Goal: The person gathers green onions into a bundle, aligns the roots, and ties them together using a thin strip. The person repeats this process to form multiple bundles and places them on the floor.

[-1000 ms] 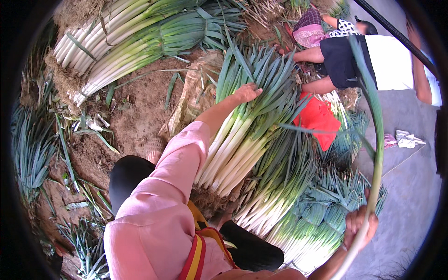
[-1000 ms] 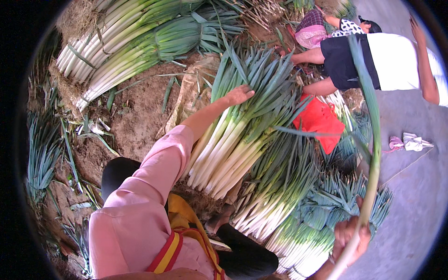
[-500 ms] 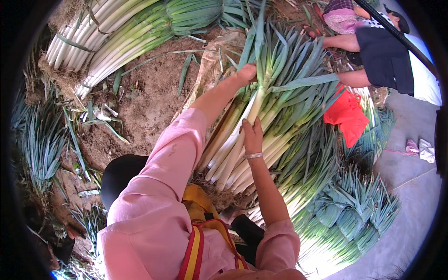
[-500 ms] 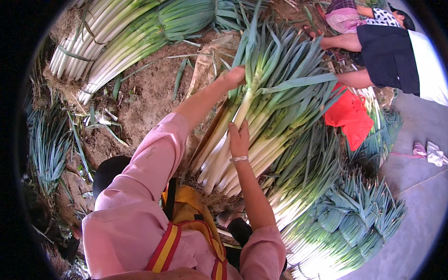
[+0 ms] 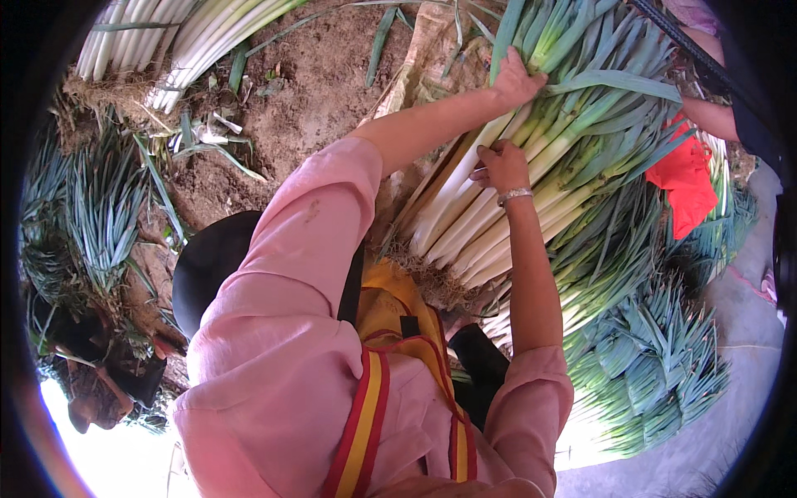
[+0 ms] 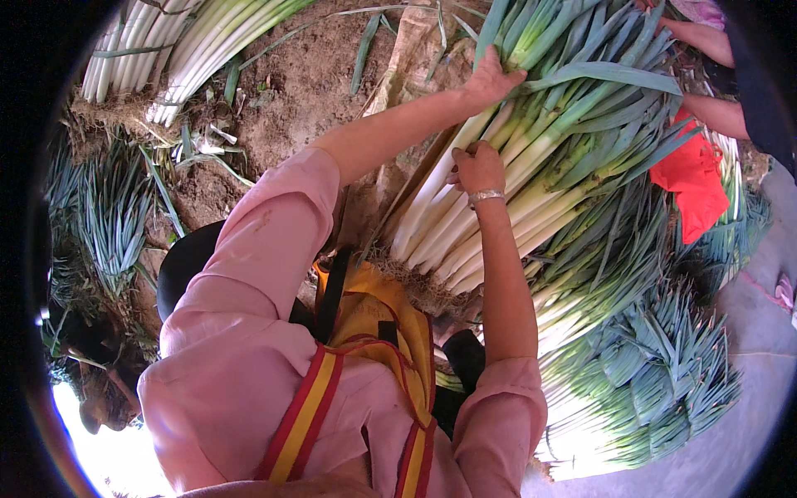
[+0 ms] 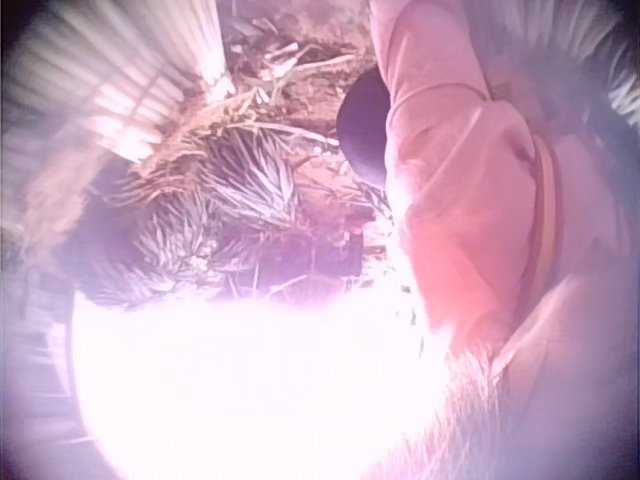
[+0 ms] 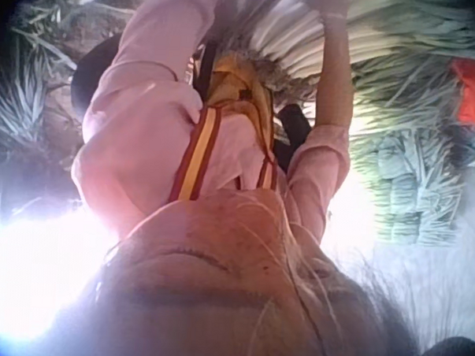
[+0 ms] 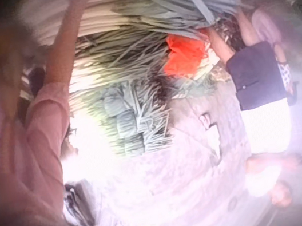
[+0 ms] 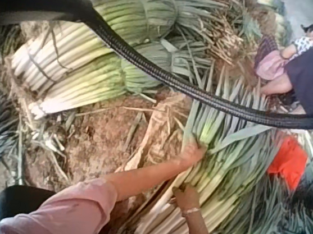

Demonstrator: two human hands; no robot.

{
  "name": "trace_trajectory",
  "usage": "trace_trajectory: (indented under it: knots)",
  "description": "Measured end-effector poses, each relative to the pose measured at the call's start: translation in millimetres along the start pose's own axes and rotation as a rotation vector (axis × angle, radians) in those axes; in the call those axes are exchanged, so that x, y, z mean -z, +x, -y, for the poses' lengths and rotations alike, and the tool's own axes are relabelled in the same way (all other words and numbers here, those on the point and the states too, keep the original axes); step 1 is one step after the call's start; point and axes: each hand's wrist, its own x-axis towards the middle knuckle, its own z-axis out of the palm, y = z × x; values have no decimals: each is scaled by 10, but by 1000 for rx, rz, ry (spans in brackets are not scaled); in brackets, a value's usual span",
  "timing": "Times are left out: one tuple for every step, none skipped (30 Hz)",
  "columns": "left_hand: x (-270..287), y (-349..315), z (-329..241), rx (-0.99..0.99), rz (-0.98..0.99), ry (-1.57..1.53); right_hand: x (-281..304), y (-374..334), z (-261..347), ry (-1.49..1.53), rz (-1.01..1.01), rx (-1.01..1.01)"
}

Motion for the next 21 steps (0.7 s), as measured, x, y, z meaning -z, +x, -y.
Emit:
trace_trajectory:
  knots:
    - [17,13,24,-24,9,-40,-4,26,19,-67,-8,-1]
    - [22,31,38,-7,97,-62,-9,57,34,-123,-8,-13]
    - [23,53,50,3,150,-102,-17,82,34,-171,-7,-26]
    - [16,79,54,-25,169,-58,-24,105,25,-198,-10,-34]
    - [-5,97,51,-64,154,-30,-31,137,14,-215,-15,-41]
    - [-30,104,49,-123,121,2,-31,158,-12,-229,-21,-59]
    - [-68,89,45,-110,111,37,-37,190,-38,-361,-52,-9]
    - [-106,50,54,-119,72,34,-55,233,-60,-490,-86,32]
    - [-145,-3,62,-130,39,35,-42,248,-100,-573,-98,61]
    - [-179,-59,72,-136,15,38,-43,269,-134,-655,-114,90]
    - [-197,-130,99,-178,2,10,-29,276,-166,-692,-106,106]
    - [-199,-202,137,-212,-4,-16,-21,270,-197,-730,-96,120]
    - [-190,-263,173,-248,-14,-42,-18,263,-211,-749,-110,70]
    - [-178,-331,216,-273,-1,1,-16,243,-216,-775,-89,107]
    - [-161,-403,268,-300,13,47,-17,215,-205,-795,-81,102]
    - [-147,-461,315,-328,29,94,-26,177,-182,-812,-75,98]
    - [-130,-479,355,-389,-4,109,-33,128,-151,-827,-77,170]
    - [-123,-488,390,-403,-9,102,-21,63,-119,-762,-8,161]
    - [-124,-505,424,-418,-12,103,8,-12,-86,-697,59,154]
    - [-124,-510,452,-464,-45,82,64,-85,-47,-634,104,135]
    - [-143,-541,477,-472,-89,125,156,-161,-11,-572,205,162]
